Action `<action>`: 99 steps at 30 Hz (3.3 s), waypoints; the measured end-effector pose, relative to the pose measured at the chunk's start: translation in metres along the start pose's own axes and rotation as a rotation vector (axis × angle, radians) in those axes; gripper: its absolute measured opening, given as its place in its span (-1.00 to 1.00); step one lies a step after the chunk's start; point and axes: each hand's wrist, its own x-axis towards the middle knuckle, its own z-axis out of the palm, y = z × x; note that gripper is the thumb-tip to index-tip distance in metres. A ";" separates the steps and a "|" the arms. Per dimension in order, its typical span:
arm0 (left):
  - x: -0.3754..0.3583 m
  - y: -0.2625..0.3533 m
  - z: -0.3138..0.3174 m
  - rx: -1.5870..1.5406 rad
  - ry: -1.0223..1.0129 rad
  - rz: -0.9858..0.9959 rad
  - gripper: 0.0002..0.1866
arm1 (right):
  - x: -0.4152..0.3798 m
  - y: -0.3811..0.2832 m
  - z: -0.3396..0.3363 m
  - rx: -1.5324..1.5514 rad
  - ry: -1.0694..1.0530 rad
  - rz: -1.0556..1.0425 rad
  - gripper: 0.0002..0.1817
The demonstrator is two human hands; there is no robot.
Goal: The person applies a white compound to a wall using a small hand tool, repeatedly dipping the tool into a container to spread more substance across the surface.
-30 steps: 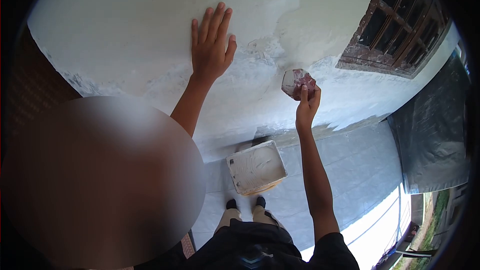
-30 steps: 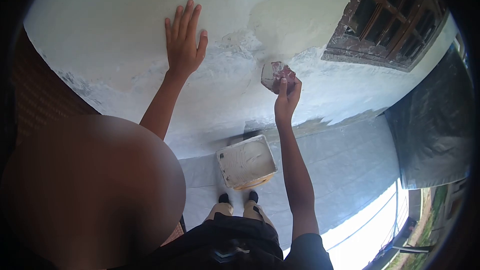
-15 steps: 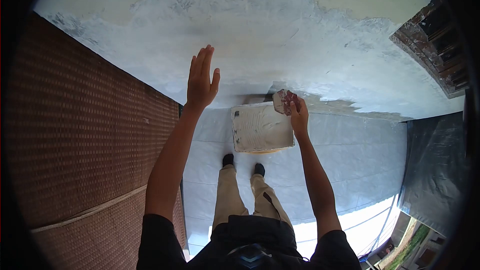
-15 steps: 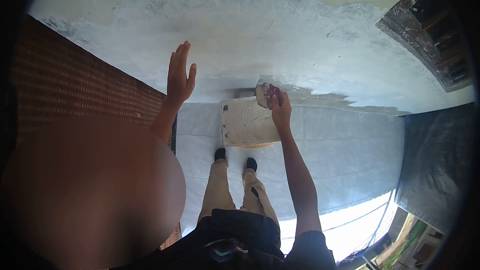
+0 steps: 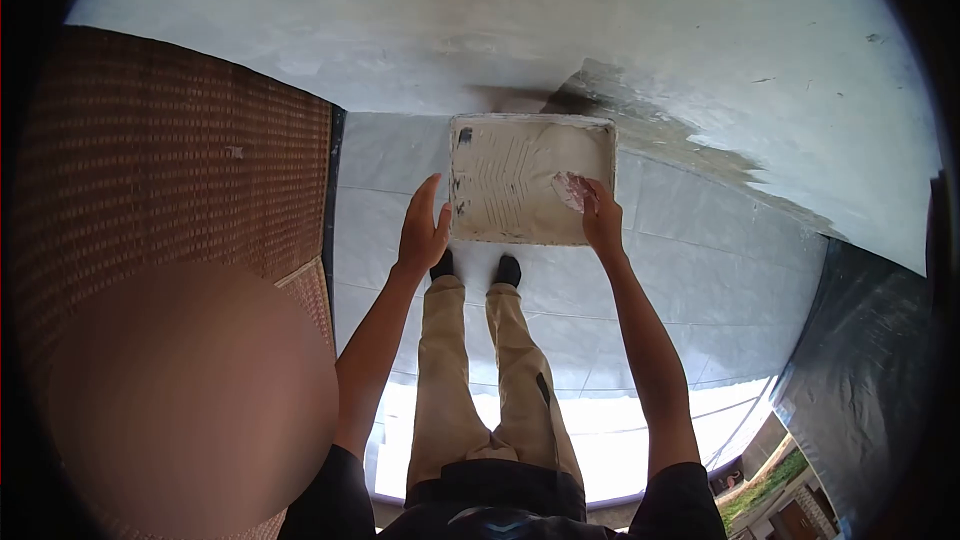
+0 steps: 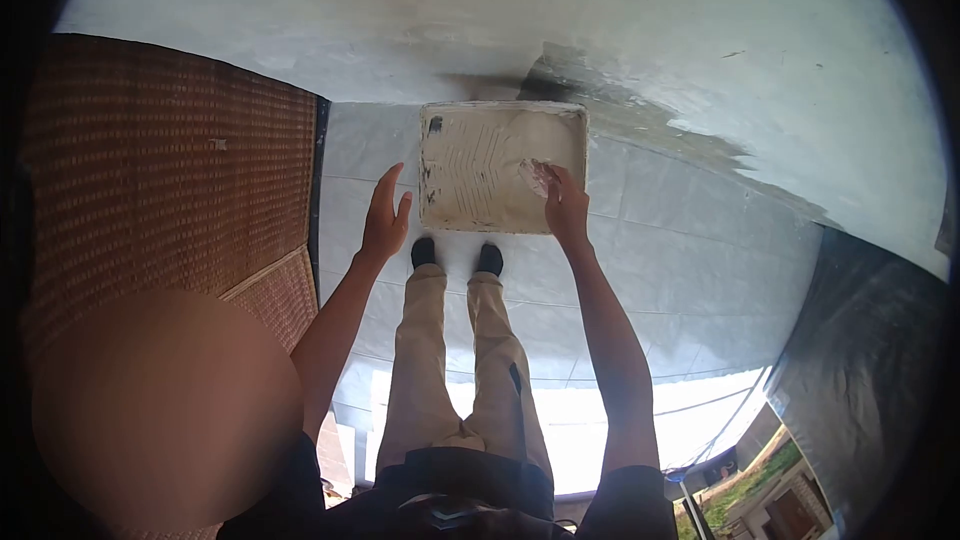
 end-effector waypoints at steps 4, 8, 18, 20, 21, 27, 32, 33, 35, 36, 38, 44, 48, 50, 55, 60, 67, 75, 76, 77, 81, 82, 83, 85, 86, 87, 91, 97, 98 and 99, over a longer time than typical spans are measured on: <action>-0.020 -0.031 0.030 -0.011 -0.015 -0.057 -0.48 | 0.000 0.019 0.025 -0.218 -0.019 -0.102 -0.74; -0.033 -0.055 0.053 0.001 -0.020 -0.145 -0.44 | -0.010 0.015 0.031 -0.357 -0.079 -0.115 -0.77; -0.052 -0.079 0.079 -0.043 -0.015 -0.211 -0.40 | -0.031 0.027 0.016 -0.423 -0.226 -0.305 -0.78; -0.055 -0.079 0.081 -0.054 -0.016 -0.222 -0.40 | -0.030 0.028 0.012 -0.417 -0.257 -0.326 -0.78; -0.056 -0.079 0.081 -0.063 -0.017 -0.232 -0.40 | -0.029 0.025 0.009 -0.438 -0.323 -0.319 -0.78; -0.061 -0.081 0.081 -0.098 -0.027 -0.258 -0.40 | -0.020 0.027 0.000 -0.475 -0.457 -0.314 -0.77; -0.065 -0.084 0.078 -0.103 -0.032 -0.280 -0.40 | -0.010 0.022 -0.005 -0.490 -0.520 -0.259 -0.74; -0.066 -0.084 0.078 -0.093 -0.032 -0.280 -0.40 | -0.008 0.022 -0.005 -0.503 -0.534 -0.245 -0.73; -0.067 -0.085 0.077 -0.089 -0.030 -0.284 -0.40 | -0.005 0.022 -0.004 -0.516 -0.549 -0.232 -0.72; -0.067 -0.086 0.078 -0.084 -0.029 -0.288 -0.40 | -0.004 0.024 -0.003 -0.507 -0.559 -0.228 -0.72; -0.068 -0.087 0.078 -0.089 -0.024 -0.280 -0.40 | -0.001 0.026 -0.002 -0.498 -0.565 -0.225 -0.72; -0.070 -0.086 0.077 -0.102 -0.018 -0.291 -0.40 | 0.008 0.043 0.000 -0.384 -0.595 -0.125 -0.71; -0.072 -0.086 0.074 -0.119 -0.045 -0.321 -0.43 | 0.017 0.039 -0.001 -0.310 -0.623 -0.108 -0.71; -0.073 -0.087 0.073 -0.106 -0.035 -0.317 -0.42 | 0.022 0.038 0.000 -0.280 -0.636 -0.086 -0.71; -0.075 -0.084 0.066 -0.088 -0.021 -0.308 -0.41 | 0.042 0.022 0.003 -0.416 -0.766 0.088 -0.74; -0.072 -0.078 0.051 -0.041 -0.029 -0.265 -0.41 | 0.058 0.012 -0.022 -0.456 -0.894 0.103 -0.68; -0.044 -0.032 0.006 -0.013 0.003 -0.146 -0.40 | 0.045 -0.013 -0.088 0.149 -0.847 0.534 -0.66; 0.061 0.108 -0.091 -0.014 0.118 0.179 -0.43 | 0.029 -0.105 -0.177 1.041 -0.620 0.357 -0.55; 0.076 0.134 -0.108 -0.002 0.142 0.214 -0.43 | 0.030 -0.124 -0.189 1.104 -0.583 0.285 -0.58; 0.088 0.161 -0.124 -0.002 0.199 0.286 -0.43 | 0.031 -0.144 -0.202 1.167 -0.550 0.214 -0.61; 0.130 0.272 -0.196 -0.023 0.353 0.534 -0.43 | 0.039 -0.224 -0.253 1.253 -0.448 0.038 -0.75; 0.139 0.298 -0.213 -0.017 0.374 0.567 -0.43 | 0.041 -0.248 -0.266 1.253 -0.443 -0.004 -0.75; 0.147 0.323 -0.230 0.004 0.426 0.656 -0.42 | 0.040 -0.274 -0.277 1.259 -0.332 -0.009 -0.76; 0.157 0.372 -0.263 0.047 0.515 0.779 -0.42 | 0.044 -0.314 -0.296 1.221 -0.168 -0.041 -0.78; 0.162 0.395 -0.277 0.049 0.528 0.802 -0.42 | 0.046 -0.332 -0.305 1.221 -0.161 -0.069 -0.78; 0.166 0.416 -0.291 0.059 0.563 0.873 -0.41 | 0.045 -0.352 -0.312 1.158 -0.085 -0.138 -0.77; 0.179 0.485 -0.336 0.106 0.642 1.029 -0.40 | 0.058 -0.413 -0.317 1.000 0.177 -0.426 -0.72; 0.211 0.527 -0.374 0.288 0.752 1.178 -0.41 | 0.067 -0.470 -0.300 0.437 0.781 -0.689 -0.62; 0.217 0.528 -0.376 0.323 0.773 1.194 -0.41 | 0.072 -0.474 -0.294 0.430 0.797 -0.686 -0.62; 0.224 0.527 -0.378 0.311 0.768 1.208 -0.41 | 0.081 -0.474 -0.285 0.251 0.924 -0.791 -0.61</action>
